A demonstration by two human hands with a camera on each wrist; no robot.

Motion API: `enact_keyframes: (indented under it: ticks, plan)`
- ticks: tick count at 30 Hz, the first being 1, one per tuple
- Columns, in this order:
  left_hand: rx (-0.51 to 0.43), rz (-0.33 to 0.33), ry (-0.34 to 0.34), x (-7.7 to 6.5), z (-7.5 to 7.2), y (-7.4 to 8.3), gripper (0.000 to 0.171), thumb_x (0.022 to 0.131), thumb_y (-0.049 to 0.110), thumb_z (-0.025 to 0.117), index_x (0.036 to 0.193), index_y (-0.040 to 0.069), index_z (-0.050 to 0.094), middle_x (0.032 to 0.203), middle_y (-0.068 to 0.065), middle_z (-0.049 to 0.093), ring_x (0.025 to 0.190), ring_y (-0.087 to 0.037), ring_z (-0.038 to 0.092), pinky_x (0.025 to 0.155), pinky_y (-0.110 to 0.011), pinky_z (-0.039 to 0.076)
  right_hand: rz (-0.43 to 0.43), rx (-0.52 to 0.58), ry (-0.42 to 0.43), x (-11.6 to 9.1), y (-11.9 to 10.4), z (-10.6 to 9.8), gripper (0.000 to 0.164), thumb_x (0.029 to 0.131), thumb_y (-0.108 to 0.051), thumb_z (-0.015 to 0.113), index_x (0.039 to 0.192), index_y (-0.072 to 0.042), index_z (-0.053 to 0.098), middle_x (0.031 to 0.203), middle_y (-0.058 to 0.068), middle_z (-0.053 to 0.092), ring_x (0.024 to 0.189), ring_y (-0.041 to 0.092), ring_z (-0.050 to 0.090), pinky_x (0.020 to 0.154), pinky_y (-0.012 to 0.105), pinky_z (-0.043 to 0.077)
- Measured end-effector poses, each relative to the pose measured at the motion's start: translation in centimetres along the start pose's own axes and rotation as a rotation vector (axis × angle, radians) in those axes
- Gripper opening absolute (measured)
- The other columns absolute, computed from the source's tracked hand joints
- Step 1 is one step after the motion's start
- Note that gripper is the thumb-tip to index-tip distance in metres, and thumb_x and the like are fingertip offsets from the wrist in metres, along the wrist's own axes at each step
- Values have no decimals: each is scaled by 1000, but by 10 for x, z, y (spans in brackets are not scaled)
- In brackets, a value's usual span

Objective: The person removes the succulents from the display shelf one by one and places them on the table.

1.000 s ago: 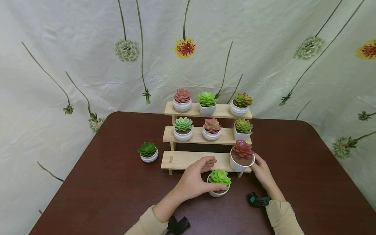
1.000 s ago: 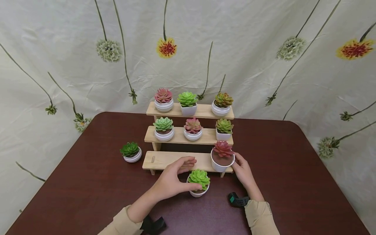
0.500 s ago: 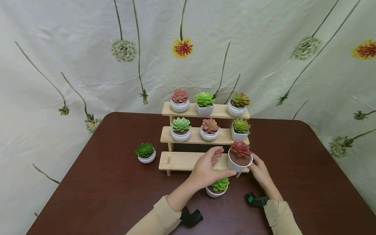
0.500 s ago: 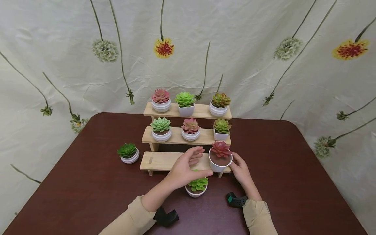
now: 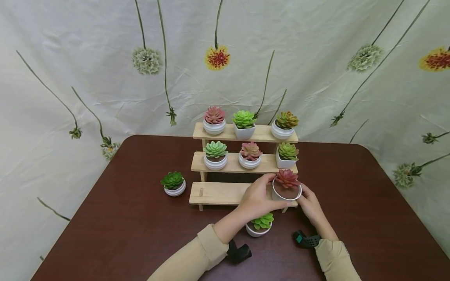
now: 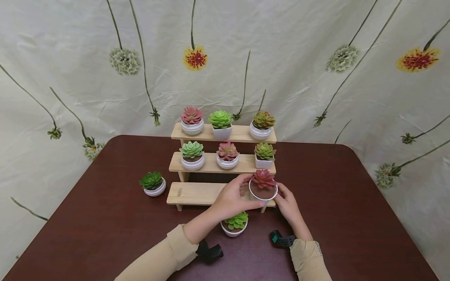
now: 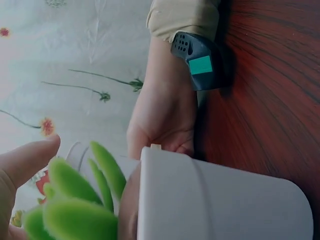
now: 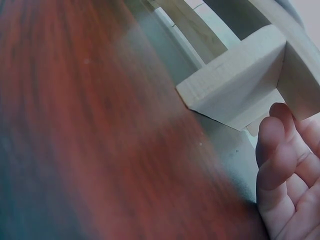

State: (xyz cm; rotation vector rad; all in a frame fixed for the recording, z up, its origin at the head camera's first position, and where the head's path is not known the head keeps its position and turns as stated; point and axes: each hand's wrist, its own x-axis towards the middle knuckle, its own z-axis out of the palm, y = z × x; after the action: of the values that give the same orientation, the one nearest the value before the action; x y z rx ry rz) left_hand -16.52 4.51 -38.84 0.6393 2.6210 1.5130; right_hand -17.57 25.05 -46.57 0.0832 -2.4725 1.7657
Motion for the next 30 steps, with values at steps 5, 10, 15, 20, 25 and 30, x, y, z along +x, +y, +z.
enact_keyframes:
  ticks: [5, 10, 15, 20, 25, 30]
  plan:
    - [67, -2, 21, 3, 5, 4, 80, 67, 42, 83, 133, 16, 49, 126, 1, 56, 117, -14, 51, 97, -32, 41, 6, 11, -6, 0, 0, 0, 36, 92, -6, 53, 127, 6, 52, 110, -9, 56, 97, 1, 48, 82, 15, 40]
    - [103, -24, 34, 6, 7, 5, 79, 66, 42, 84, 132, 15, 49, 124, -1, 57, 114, -17, 53, 94, -34, 43, 2, 7, -17, 0, 0, 0, 37, 94, -7, 53, 128, 5, 52, 114, -1, 55, 99, 0, 48, 83, 14, 39]
    - [127, -29, 23, 9, 9, 5, 80, 65, 46, 83, 131, 17, 50, 122, -1, 58, 112, -17, 54, 92, -34, 44, 0, -12, -28, 0, 0, -1, 37, 96, -11, 51, 130, 5, 50, 123, 11, 53, 100, -1, 48, 85, 14, 39]
    - [137, -22, 6, 10, 9, 4, 78, 66, 48, 82, 130, 17, 51, 120, 0, 59, 111, -16, 55, 91, -32, 45, 1, -16, -34, 1, 1, -1, 37, 97, -12, 50, 130, 4, 50, 127, 19, 51, 100, -2, 47, 86, 15, 39]
    - [122, -24, 13, 10, 10, 3, 78, 66, 48, 82, 131, 17, 51, 121, 0, 58, 111, -16, 54, 92, -33, 44, -5, -6, -21, 1, 1, -1, 37, 95, -10, 52, 128, 6, 51, 123, 12, 55, 100, -3, 48, 85, 13, 39]
    - [98, -30, 32, 7, 9, 5, 80, 67, 48, 81, 133, 16, 49, 124, -1, 57, 113, -17, 53, 93, -34, 44, 4, 3, -12, 1, 1, 0, 37, 94, -8, 53, 128, 7, 51, 119, 6, 56, 99, -1, 49, 84, 14, 39]
